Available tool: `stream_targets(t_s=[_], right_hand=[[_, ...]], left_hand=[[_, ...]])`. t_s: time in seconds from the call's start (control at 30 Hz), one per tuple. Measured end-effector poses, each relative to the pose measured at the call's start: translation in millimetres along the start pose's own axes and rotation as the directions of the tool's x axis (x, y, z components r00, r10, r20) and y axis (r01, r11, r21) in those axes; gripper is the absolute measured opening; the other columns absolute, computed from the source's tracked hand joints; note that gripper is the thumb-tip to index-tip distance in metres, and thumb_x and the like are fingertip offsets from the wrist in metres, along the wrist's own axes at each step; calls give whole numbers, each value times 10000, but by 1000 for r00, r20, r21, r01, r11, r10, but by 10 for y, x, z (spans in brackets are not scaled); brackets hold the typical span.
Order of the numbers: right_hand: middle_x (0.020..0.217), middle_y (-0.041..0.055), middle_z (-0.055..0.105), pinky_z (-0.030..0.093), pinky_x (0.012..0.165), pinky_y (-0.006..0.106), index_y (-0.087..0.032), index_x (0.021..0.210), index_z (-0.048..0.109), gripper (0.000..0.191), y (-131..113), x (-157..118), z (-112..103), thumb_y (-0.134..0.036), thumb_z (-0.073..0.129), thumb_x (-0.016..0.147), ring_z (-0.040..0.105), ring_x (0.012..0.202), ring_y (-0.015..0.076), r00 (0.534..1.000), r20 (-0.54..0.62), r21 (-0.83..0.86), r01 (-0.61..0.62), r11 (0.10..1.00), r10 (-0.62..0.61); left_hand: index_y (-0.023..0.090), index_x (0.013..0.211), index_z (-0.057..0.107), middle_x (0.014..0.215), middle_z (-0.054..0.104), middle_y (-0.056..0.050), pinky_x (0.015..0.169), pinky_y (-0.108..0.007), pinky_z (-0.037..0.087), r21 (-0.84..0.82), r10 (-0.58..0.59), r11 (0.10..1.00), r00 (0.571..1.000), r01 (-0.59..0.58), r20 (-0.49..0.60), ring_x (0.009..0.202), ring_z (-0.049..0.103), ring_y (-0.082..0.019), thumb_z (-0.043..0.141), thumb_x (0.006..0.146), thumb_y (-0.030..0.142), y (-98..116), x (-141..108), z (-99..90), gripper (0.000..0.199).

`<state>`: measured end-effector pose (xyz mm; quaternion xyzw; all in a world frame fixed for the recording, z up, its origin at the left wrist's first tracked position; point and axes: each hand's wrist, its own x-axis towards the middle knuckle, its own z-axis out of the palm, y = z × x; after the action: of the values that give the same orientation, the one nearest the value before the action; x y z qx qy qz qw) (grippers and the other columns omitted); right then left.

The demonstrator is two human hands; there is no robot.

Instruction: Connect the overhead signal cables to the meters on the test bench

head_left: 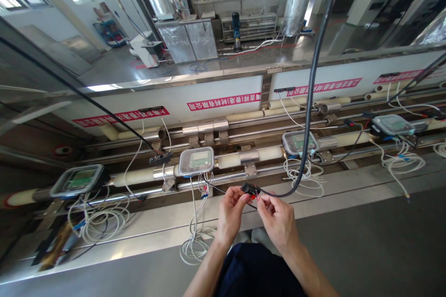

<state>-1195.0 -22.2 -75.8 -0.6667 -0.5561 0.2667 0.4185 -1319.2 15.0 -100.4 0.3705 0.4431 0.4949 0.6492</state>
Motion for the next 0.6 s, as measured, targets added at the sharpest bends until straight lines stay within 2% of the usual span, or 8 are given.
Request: stream_targets(t_s=[0.3, 0.6], right_hand=[[586, 15, 609, 392, 502, 221, -189, 728, 620, 217, -42, -1, -9, -302, 484, 854, 492, 462, 103, 999, -18, -42, 50, 998, -51], [615, 22, 626, 407, 508, 221, -170, 771, 639, 216, -29, -32, -6, -306, 493, 853, 509, 483, 99, 998, -41, 4, 53, 999, -53]], left_hand=[[143, 851, 550, 794, 674, -46, 716, -255, 483, 9, 18, 1000, 1000, -17, -11, 725, 610, -156, 702, 746, 259, 30, -56, 38, 218], [136, 843, 553, 779, 664, -44, 713, -264, 494, -13, -26, 1000, 999, 26, -21, 731, 623, -167, 720, 731, 287, 8, -66, 48, 252]])
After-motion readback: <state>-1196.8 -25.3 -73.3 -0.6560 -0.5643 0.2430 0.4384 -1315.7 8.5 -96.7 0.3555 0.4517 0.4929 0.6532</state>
